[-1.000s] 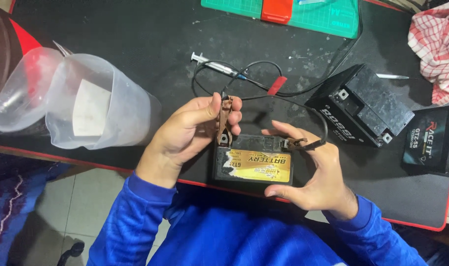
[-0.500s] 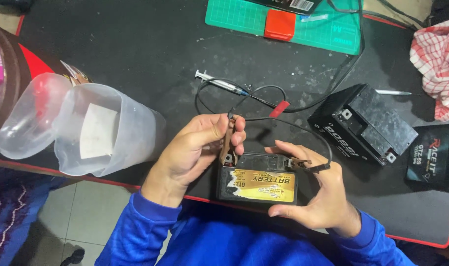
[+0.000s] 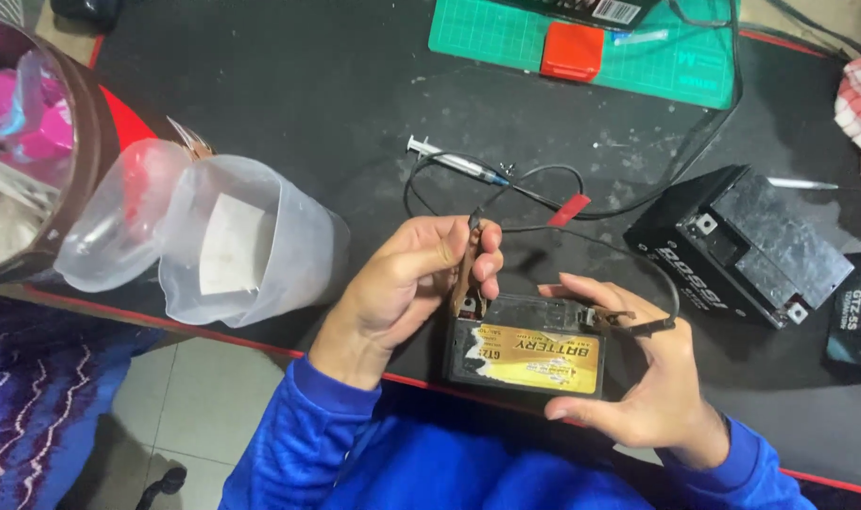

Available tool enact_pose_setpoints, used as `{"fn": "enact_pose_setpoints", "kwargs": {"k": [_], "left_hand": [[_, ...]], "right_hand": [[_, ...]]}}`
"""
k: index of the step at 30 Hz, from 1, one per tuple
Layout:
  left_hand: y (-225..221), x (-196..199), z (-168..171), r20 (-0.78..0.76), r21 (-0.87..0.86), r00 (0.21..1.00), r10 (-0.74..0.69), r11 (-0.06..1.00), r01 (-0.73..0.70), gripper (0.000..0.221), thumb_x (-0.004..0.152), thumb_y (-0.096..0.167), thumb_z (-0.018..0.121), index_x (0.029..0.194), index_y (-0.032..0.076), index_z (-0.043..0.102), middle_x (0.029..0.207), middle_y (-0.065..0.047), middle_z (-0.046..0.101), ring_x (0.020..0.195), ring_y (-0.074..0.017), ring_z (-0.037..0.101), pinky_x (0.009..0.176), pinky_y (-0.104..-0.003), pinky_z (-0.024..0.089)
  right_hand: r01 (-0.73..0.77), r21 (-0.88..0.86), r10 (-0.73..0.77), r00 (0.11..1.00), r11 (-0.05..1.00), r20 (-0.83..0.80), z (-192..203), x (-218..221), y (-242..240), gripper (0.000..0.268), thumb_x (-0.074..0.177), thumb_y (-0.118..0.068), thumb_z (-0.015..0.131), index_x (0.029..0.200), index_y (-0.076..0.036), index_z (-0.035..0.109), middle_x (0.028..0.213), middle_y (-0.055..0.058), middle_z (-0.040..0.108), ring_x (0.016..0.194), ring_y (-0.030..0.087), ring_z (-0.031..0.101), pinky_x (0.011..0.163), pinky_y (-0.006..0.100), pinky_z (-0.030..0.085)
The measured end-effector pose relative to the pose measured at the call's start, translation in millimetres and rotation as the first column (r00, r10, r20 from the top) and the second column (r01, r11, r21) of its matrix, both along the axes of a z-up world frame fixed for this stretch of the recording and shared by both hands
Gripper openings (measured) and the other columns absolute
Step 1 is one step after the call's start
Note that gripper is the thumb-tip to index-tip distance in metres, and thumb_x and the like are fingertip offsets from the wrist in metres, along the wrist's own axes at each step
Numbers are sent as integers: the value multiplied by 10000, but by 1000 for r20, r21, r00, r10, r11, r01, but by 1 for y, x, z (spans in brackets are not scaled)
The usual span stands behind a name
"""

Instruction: Refilling the electrolyte in a lead-acid battery using a syringe and preparing it for charging.

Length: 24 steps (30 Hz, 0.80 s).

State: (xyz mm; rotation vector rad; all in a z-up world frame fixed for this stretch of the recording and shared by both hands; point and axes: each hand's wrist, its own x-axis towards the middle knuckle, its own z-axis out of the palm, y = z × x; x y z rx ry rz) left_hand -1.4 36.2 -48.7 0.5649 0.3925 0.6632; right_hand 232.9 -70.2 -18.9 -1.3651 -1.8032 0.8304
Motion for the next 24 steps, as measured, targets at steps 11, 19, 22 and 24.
{"fn": "enact_pose_setpoints", "kwargs": {"k": [11, 19, 22, 24], "left_hand": [[-2, 0, -1, 0, -7, 1000, 23, 1000, -23, 317, 984, 348, 669, 1024, 36, 637, 855, -41, 617, 785, -164, 697, 728, -241, 555], [-1, -1, -3, 65, 7, 998, -19, 1000, 18, 354, 993, 388, 670, 1089, 51, 626, 884, -17, 590, 831, -141, 693, 748, -230, 541], [-3, -1, 0, 73, 35, 997, -4, 999, 1, 356, 1006, 376, 655, 1121, 40, 628, 876, -10, 595, 819, -144, 680, 954, -308, 499], [-5, 0, 1, 57, 70, 998, 12, 997, -16, 354, 1015, 372, 637, 1128, 37, 630, 861, -2, 609, 803, -149, 676, 1103, -373, 449]], "right_hand": [[-12, 19, 13, 1000, 1000, -28, -2, 0, 1, 978, 585, -548, 863, 1362, -28, 573, 1239, 130, 755, 1134, 223, 753, 1013, 334, 559], [-18, 21, 19, 999, 1000, -30, -3, 0, 0, 970, 598, -543, 850, 1362, -17, 568, 1240, 135, 752, 1124, 221, 746, 1027, 340, 547], [-21, 21, 21, 999, 1000, -35, -2, -2, 0, 971, 593, -533, 853, 1360, -10, 568, 1246, 145, 747, 1148, 234, 741, 1049, 351, 544], [-17, 22, 18, 1000, 1000, -26, 0, -2, -1, 975, 587, -535, 853, 1357, -9, 570, 1250, 151, 746, 1153, 239, 739, 1052, 353, 542]]}}
